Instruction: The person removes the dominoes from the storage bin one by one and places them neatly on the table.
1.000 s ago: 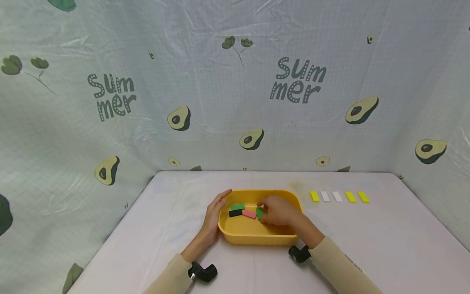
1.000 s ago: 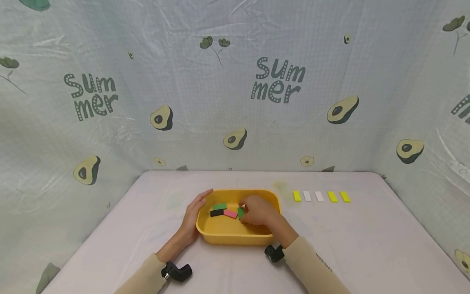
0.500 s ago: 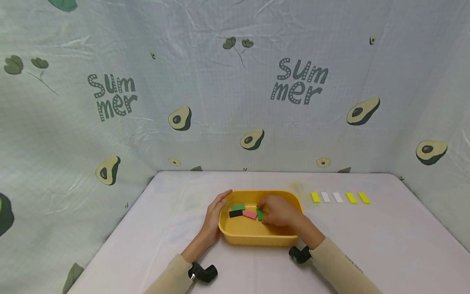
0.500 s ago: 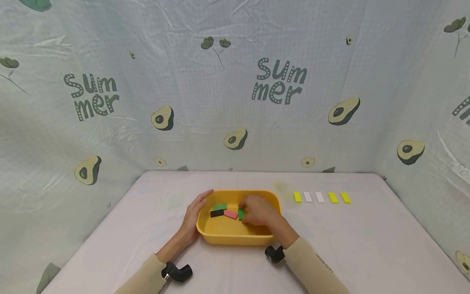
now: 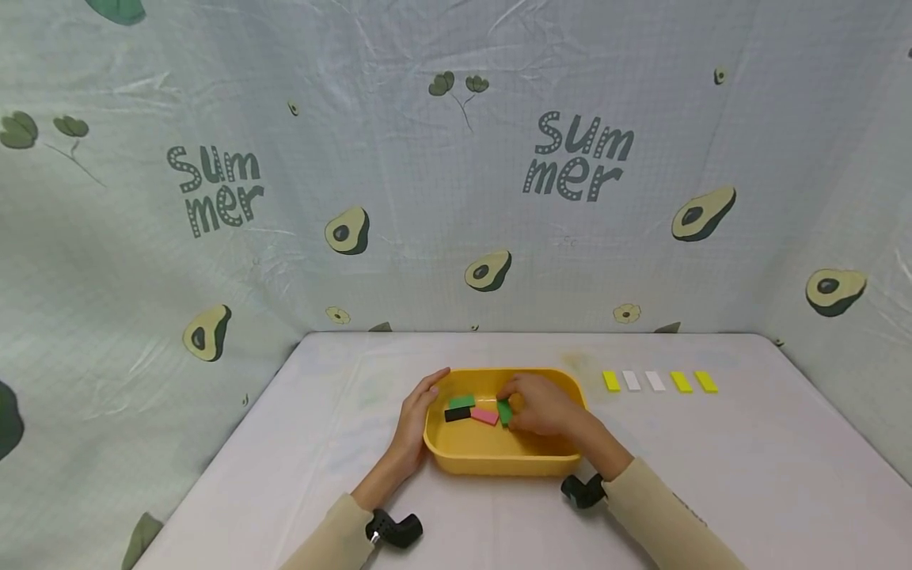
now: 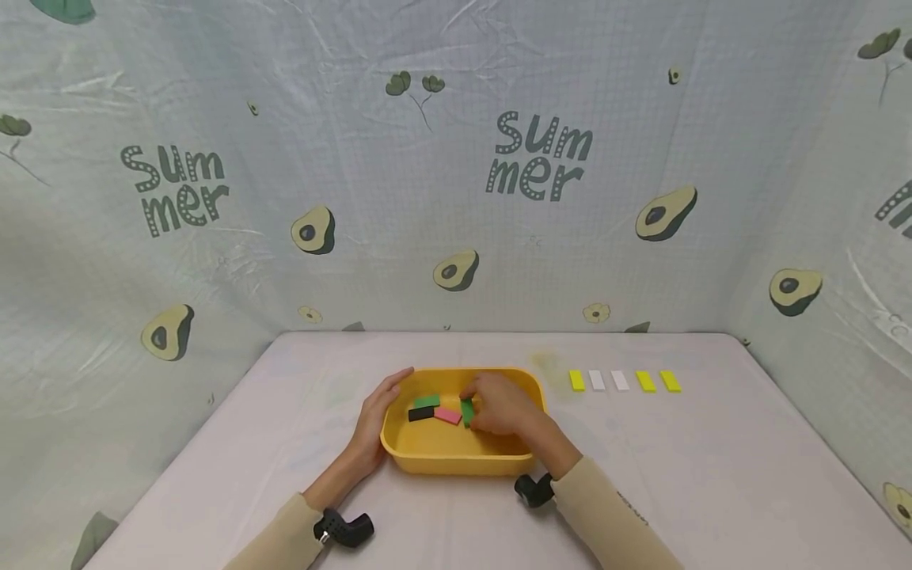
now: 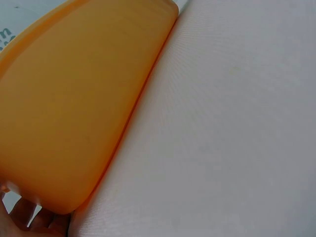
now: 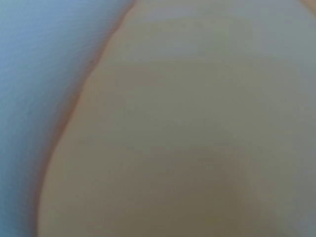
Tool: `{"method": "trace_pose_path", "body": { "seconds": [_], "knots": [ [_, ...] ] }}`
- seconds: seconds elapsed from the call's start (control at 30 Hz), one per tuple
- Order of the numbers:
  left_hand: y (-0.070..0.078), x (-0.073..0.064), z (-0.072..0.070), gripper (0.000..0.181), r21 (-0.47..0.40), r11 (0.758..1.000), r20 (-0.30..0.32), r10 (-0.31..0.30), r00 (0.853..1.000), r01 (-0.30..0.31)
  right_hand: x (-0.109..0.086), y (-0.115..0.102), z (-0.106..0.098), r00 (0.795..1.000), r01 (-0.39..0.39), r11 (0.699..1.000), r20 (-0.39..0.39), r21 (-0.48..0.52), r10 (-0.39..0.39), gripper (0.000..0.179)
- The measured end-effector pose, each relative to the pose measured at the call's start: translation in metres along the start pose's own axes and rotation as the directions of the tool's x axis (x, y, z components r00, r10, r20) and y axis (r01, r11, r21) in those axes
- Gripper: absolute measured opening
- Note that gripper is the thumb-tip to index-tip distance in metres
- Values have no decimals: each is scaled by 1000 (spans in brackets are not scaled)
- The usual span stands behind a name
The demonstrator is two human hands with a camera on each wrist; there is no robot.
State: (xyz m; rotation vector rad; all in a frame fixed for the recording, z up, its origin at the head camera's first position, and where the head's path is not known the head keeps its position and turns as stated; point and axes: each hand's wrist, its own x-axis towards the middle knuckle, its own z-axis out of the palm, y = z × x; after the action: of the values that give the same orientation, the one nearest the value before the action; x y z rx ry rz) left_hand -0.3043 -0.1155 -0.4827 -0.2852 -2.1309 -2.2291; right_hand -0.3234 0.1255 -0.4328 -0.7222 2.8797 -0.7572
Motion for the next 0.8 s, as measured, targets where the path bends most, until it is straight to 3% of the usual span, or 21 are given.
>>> {"method": "trace_pose_path", "body": {
  "seconds": [0.27, 0.8],
  "knots": [
    [-1, 0, -1, 46, -18, 1000, 10, 5, 1000, -5, -3, 0, -10, 1000, -22, 998, -3, 66, 23, 38],
    [-2, -1, -2, 46, -5, 1000, 8, 12, 1000, -12, -21, -4, -50, 995, 88, 991, -52, 97, -83, 40]
  ]
}}
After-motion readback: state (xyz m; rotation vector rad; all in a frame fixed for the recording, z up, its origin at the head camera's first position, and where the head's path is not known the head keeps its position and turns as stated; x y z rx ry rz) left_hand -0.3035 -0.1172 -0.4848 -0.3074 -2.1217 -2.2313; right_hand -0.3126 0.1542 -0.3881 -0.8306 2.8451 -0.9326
